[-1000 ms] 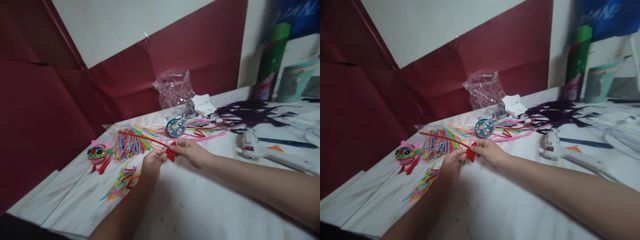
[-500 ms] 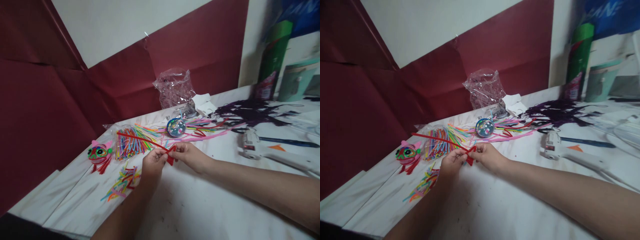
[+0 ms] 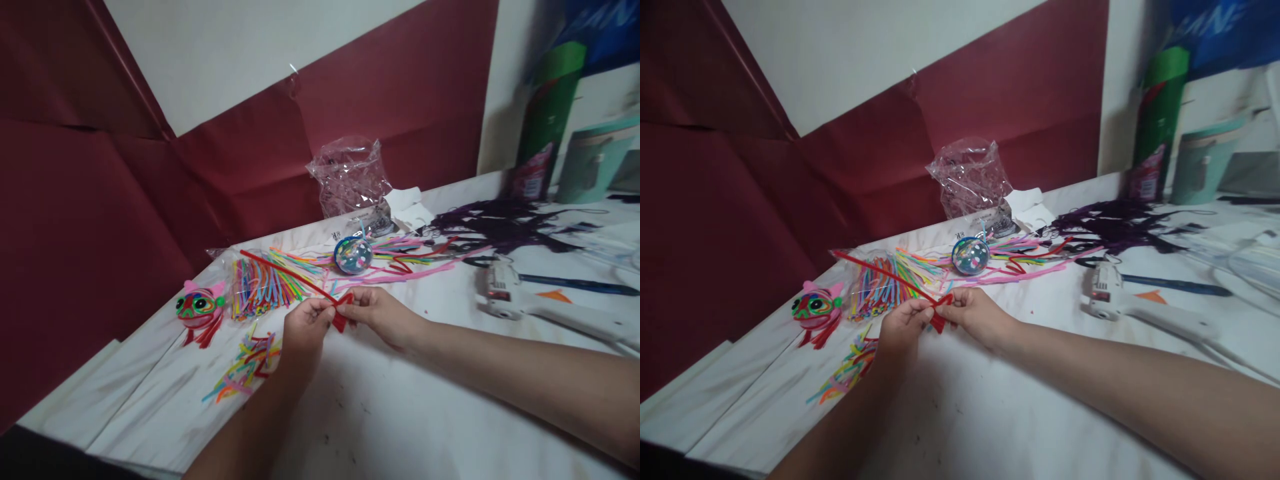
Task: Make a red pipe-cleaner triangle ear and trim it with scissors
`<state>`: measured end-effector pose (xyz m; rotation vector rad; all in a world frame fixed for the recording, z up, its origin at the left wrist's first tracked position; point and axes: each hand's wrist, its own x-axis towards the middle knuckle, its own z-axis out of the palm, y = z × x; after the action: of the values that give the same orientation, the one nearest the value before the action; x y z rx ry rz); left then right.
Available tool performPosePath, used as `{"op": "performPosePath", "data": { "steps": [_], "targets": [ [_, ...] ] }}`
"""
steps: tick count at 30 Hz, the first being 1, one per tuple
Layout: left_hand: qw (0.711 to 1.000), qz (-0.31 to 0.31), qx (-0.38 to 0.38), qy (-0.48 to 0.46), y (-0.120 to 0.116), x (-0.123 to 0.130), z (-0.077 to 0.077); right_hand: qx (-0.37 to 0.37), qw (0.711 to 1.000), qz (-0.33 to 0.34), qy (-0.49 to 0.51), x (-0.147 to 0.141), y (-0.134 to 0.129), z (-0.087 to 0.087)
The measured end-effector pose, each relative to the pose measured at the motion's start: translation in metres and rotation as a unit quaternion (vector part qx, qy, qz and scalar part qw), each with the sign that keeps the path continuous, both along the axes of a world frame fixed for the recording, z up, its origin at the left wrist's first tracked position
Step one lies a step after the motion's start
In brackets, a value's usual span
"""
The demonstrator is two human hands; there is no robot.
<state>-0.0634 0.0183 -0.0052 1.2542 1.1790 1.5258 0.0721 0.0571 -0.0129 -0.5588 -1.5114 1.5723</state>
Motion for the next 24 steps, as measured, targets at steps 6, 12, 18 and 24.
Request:
{"op": "performPosePath", "data": {
  "steps": [6,12,18,24],
  "targets": [
    [1.0,0.008,-0.004,0.016,0.001,-0.001,-0.001,-0.003,1.0,-0.007,-0.003,0.0,-0.001,0.001],
    [0.967,0.072,0.11,0.217,-0.003,-0.005,0.006,0.031,0.999,-0.021,-0.036,0.001,0.0,0.001],
    [0.948,0.062,0.16,0.267,-0.005,-0.009,0.01,0.055,0.996,-0.031,-0.061,0.001,0.001,0.001],
    [0.953,0.073,0.136,0.26,-0.004,-0.009,0.005,0.052,0.996,-0.037,-0.062,0.002,0.0,0.005]
  ]
}}
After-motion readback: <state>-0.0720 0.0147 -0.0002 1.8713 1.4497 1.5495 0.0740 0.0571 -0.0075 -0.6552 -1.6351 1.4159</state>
